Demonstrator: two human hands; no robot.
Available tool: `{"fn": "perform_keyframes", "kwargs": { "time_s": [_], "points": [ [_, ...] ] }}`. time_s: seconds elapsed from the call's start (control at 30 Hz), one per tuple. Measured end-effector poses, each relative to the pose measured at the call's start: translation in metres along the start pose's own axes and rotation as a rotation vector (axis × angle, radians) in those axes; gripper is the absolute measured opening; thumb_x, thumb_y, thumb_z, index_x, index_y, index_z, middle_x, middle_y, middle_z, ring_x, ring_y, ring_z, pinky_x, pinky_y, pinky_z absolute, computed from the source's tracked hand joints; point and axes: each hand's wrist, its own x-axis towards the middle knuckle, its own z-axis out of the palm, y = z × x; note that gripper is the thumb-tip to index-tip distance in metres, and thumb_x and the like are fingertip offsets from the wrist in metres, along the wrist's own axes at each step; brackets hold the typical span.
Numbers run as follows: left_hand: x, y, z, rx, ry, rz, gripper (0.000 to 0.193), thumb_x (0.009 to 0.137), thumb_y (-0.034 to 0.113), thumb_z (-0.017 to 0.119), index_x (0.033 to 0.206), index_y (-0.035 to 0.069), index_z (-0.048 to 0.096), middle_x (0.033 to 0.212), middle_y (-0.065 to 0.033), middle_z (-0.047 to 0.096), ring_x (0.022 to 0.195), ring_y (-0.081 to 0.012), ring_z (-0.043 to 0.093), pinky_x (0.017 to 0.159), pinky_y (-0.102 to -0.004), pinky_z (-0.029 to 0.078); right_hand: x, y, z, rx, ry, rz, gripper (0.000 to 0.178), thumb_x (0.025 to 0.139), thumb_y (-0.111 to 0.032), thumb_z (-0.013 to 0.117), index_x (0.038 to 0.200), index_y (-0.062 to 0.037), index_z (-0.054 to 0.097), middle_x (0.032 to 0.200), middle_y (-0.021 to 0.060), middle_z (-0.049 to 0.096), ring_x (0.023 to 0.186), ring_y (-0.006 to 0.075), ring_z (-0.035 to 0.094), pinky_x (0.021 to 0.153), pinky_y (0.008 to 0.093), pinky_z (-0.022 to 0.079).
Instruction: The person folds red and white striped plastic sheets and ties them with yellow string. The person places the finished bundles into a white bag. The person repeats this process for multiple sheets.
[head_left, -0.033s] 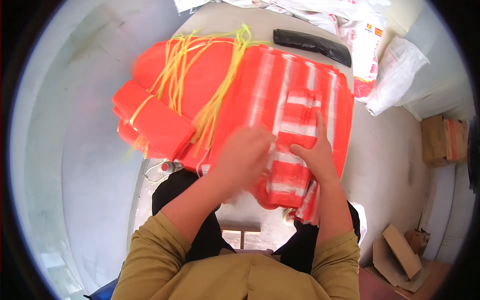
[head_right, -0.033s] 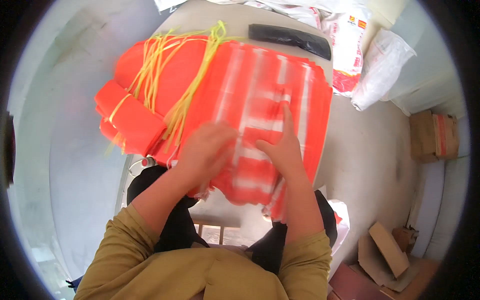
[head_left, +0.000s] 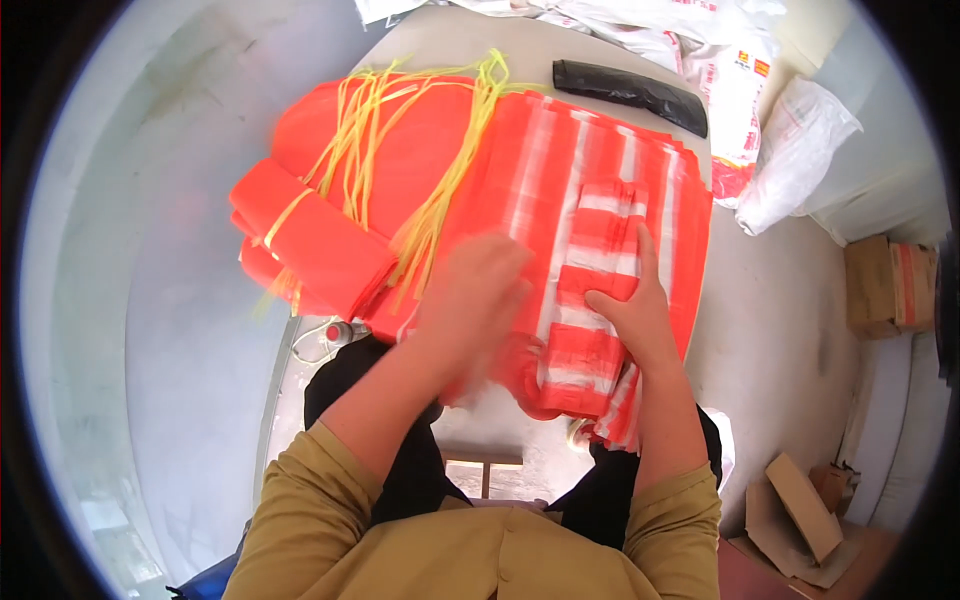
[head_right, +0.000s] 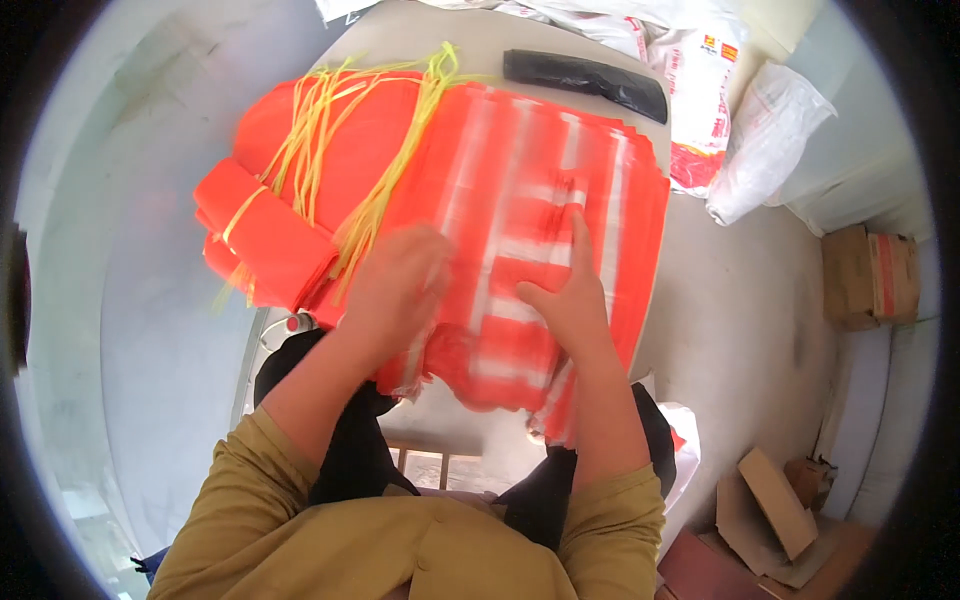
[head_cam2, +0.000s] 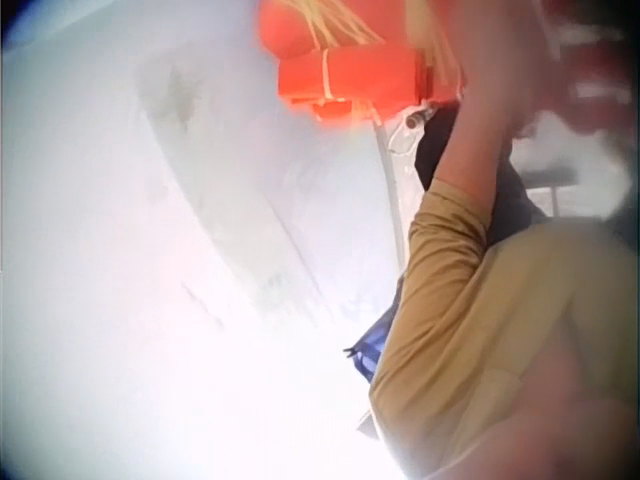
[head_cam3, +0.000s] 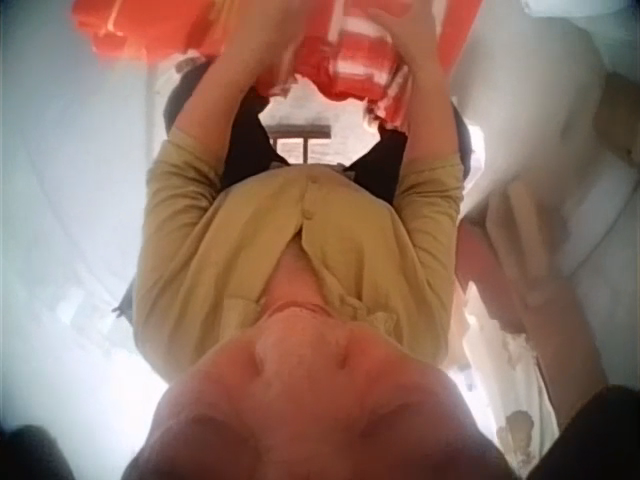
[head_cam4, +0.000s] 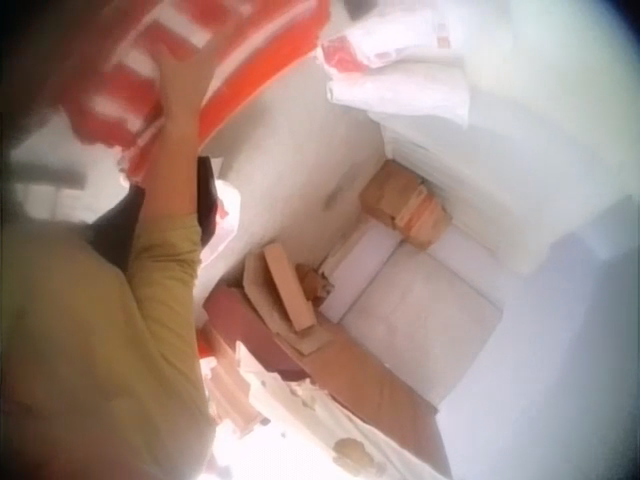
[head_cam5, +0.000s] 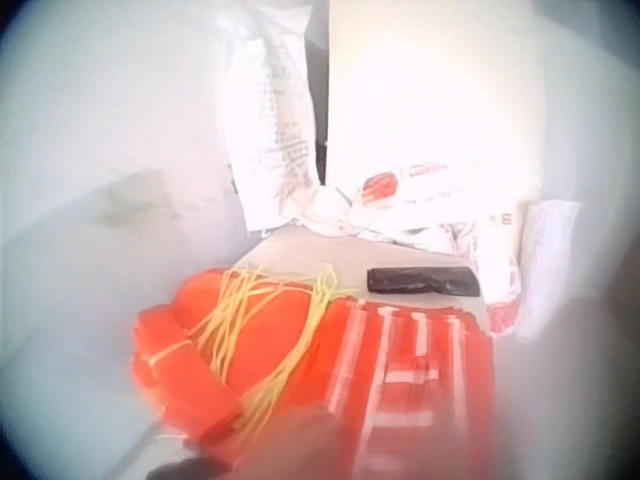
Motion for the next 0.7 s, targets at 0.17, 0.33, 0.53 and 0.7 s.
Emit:
{"fn": "perform_keyframes", "kwargs": {
  "time_s": [0.17,0.33,0.53,0.7],
  "points": [
    [-0.019,-0.068,-0.026,0.407,0.152,-0.208,0.031,0.095,0.014,0.071,0.124,0.004,0.072,0.136,-0.0185,0.066,0.139,-0.0426,0.054,0.114,-0.0531,0.044,-0.012,-0.006,0.001,-0.061,0.038,-0.019,0.110,0.081,-0.005,0.081,0.173,-0.0188,0.022,0.151,0.0201,0.059,0.128,0.0329,0.067,0.103,0.0404,0.058],
    [-0.029,-0.076,-0.029,0.499,0.026,-0.276,0.034,0.099,0.024,0.068,0.126,0.004,0.071,0.136,-0.0187,0.066,0.144,-0.0459,0.050,0.118,-0.0566,0.039,-0.013,-0.009,0.006,0.029,0.035,0.008,0.108,0.082,-0.001,0.080,0.172,-0.0170,0.023,0.156,0.0180,0.054,0.132,0.0298,0.063,0.104,0.0413,0.059],
    [-0.023,-0.077,-0.032,0.508,-0.040,-0.362,0.036,0.102,0.030,0.064,0.128,0.005,0.070,0.137,-0.0174,0.066,0.146,-0.0448,0.049,0.120,-0.0583,0.037,-0.011,0.007,0.003,0.224,0.051,0.008,0.105,0.084,-0.001,0.080,0.172,-0.0132,0.023,0.160,0.0174,0.047,0.137,0.0301,0.058,0.105,0.0415,0.059],
    [-0.026,-0.085,-0.032,0.478,-0.035,-0.380,0.039,0.105,0.032,0.059,0.129,0.004,0.070,0.139,-0.0160,0.066,0.148,-0.0429,0.047,0.123,-0.0611,0.034,-0.011,-0.005,-0.001,0.426,0.046,0.148,0.106,0.086,-0.002,0.081,0.172,-0.0103,0.021,0.159,0.0179,0.048,0.137,0.0293,0.058,0.106,0.0412,0.058]
  ]
}}
